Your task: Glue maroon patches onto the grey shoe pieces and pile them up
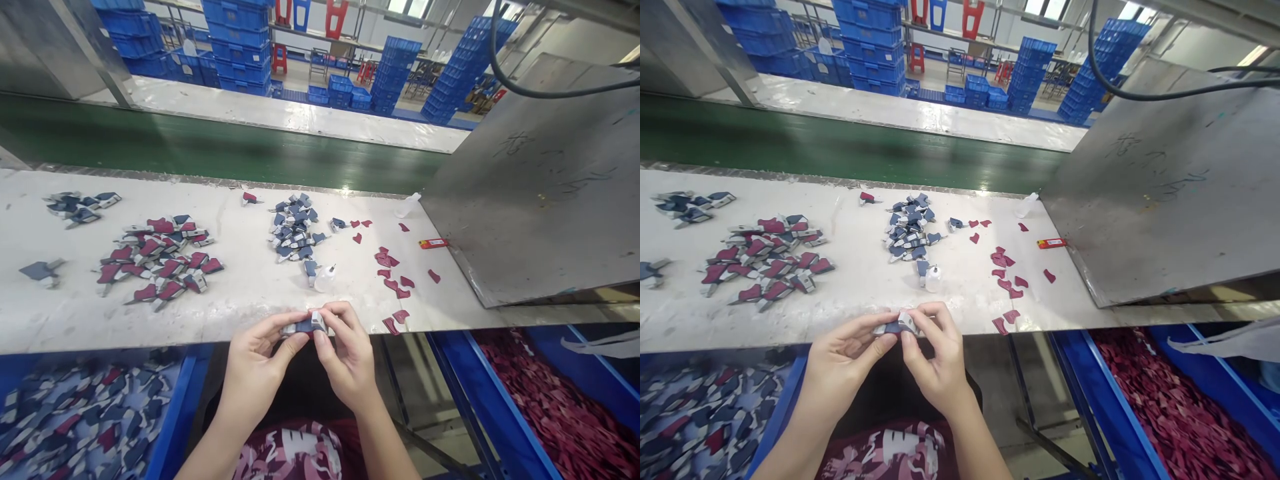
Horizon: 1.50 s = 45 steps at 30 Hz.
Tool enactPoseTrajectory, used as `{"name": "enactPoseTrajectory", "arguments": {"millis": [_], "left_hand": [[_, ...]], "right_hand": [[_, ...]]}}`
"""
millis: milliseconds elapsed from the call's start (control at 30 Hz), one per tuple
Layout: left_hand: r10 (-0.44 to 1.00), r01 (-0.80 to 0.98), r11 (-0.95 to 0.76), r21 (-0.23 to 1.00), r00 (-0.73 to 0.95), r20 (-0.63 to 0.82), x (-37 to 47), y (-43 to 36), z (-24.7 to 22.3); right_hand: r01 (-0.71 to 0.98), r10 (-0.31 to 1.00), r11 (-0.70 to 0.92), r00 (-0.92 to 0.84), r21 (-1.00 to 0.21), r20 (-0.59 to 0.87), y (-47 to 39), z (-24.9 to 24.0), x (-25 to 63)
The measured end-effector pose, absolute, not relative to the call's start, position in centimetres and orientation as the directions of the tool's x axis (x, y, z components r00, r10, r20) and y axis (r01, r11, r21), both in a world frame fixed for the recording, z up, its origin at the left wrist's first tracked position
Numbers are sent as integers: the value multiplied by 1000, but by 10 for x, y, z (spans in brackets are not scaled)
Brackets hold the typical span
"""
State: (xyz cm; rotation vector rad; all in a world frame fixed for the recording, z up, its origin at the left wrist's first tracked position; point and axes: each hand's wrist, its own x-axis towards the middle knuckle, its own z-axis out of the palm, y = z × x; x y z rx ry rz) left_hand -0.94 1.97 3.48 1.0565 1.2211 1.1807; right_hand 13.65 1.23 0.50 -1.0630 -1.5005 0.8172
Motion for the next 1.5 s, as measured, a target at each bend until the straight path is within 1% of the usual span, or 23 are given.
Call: {"name": "enactPoseTrajectory", "arguments": {"millis": [133, 233, 300, 400, 467, 533, 667, 767, 900, 1000, 1033, 1067, 1100, 1133, 1167, 1233, 1267, 1300, 1367, 1500], "left_hand": [[995, -72, 87, 994, -41, -90, -6, 17, 35], [995, -56, 79, 995, -55, -82, -6, 16, 34], [995, -37, 72, 997, -67, -75, -7, 15, 33], [995, 2, 53, 999, -89, -52, -8, 15, 31], [995, 48, 30, 998, -100, -25, -9, 15, 28], [995, 122, 1, 993, -103, 12, -9, 15, 24], [994, 275, -90, 957, -36, 104, -9, 14, 17], [986, 350, -160, 923, 13, 166, -11, 14, 14], [973, 422, -227, 878, 61, 223, -15, 17, 9], [946, 428, -318, 846, 88, 311, -18, 19, 6], [943, 427, -325, 844, 82, 322, -18, 20, 6], [946, 425, -315, 849, 70, 315, -19, 20, 5], [956, 420, -285, 862, 56, 289, -20, 20, 5], [969, 408, -241, 880, 45, 245, -20, 19, 6], [980, 386, -193, 902, 39, 194, -21, 19, 7], [994, 309, -101, 946, 62, 86, -21, 17, 11], [996, 259, -56, 964, 87, 35, -22, 16, 14], [993, 209, -12, 978, 116, -13, -22, 16, 17], [981, 125, 64, 990, 174, -86, -22, 14, 23], [958, 38, 144, 989, 245, -149, -21, 12, 33]], "right_hand": [[122, 928, 357, 63, -926, 366, 11, 3, 128], [105, 927, 357, 86, -928, 366, 10, 1, 124], [122, 930, 353, 65, -928, 362, 11, -1, 125], [193, 928, 366, -8, -910, 372, 14, -2, 130], [246, 924, 377, -36, -893, 381, 16, -2, 132], [249, 930, 361, -30, -899, 365, 17, -2, 132], [81, 967, 248, 36, -965, 251, 16, -3, 125], [-21, 982, 183, 60, -983, 182, 18, -5, 123], [-84, 997, 71, -6, -994, 71, 24, -5, 129], [-152, 998, -42, -58, -988, -33, 25, -5, 135], [-148, 997, -57, -64, -987, -48, 24, -5, 137], [-115, 998, -41, -60, -993, -34, 23, -5, 139], [-47, 999, 12, -41, -999, 13, 21, -4, 141], [53, 995, 96, -15, -994, 96, 20, -2, 144], [172, 979, 201, 2, -964, 205, 19, 1, 146], [375, 905, 405, -35, -834, 424, 18, 7, 151], [430, 861, 484, -76, -762, 503, 18, 10, 154], [453, 822, 544, -118, -706, 558, 19, 14, 155], [449, 769, 618, -177, -645, 614, 20, 18, 157], [447, 763, 629, -199, -635, 615, 20, 20, 156]]}}
